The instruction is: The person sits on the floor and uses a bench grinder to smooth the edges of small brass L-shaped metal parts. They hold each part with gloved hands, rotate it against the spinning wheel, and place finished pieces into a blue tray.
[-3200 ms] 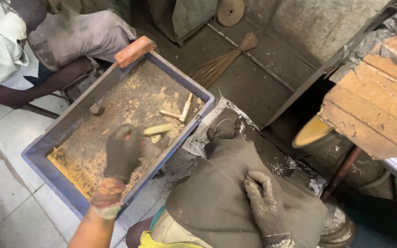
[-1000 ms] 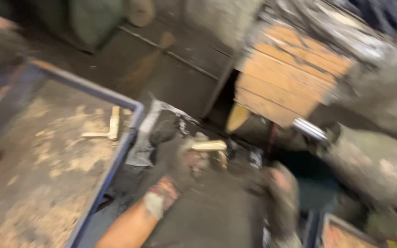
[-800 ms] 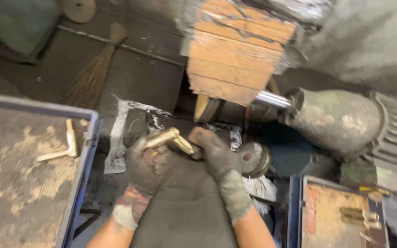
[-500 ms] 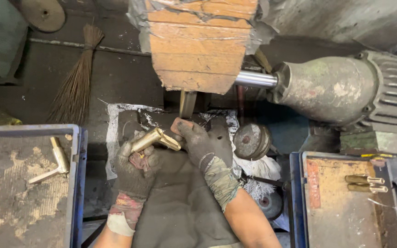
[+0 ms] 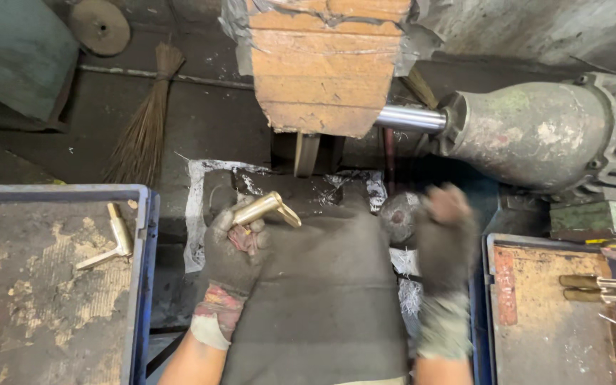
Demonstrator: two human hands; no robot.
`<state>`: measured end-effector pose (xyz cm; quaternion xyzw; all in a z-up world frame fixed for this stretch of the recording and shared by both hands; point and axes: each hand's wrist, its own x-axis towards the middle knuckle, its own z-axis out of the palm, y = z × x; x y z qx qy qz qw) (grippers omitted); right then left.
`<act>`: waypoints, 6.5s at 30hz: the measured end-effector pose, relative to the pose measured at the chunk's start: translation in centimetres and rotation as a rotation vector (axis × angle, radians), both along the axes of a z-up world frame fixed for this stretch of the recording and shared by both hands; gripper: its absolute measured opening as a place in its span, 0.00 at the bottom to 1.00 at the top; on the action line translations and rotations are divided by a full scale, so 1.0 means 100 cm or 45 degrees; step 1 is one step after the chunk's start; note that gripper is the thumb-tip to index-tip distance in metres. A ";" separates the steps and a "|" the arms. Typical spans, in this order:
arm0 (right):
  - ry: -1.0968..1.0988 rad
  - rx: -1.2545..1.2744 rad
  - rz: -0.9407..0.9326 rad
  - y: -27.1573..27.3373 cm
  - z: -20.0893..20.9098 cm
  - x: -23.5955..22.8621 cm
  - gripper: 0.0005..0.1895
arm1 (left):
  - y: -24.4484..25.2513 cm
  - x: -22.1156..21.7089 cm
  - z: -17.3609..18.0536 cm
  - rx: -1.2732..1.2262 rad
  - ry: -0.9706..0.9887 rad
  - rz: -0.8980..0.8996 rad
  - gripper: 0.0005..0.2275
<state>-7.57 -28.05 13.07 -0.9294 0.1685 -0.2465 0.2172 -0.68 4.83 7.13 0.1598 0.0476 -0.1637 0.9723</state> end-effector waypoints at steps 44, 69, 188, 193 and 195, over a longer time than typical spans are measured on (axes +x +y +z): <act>0.212 1.641 0.866 0.085 -0.016 -0.005 0.16 | -0.012 0.003 0.118 2.166 -1.365 0.308 0.14; 0.615 1.263 0.219 0.122 -0.013 0.091 0.25 | -0.080 0.091 -0.066 0.494 0.302 -0.154 0.09; 0.685 0.360 -0.058 0.127 -0.056 0.088 0.26 | -0.023 0.062 0.002 1.514 -0.531 -0.063 0.20; 0.297 1.732 0.019 0.138 -0.116 0.118 0.34 | -0.033 0.068 0.025 1.509 -0.476 -0.063 0.18; 0.388 1.630 -0.034 0.138 -0.128 0.121 0.32 | -0.036 0.069 0.037 1.590 -0.345 -0.131 0.17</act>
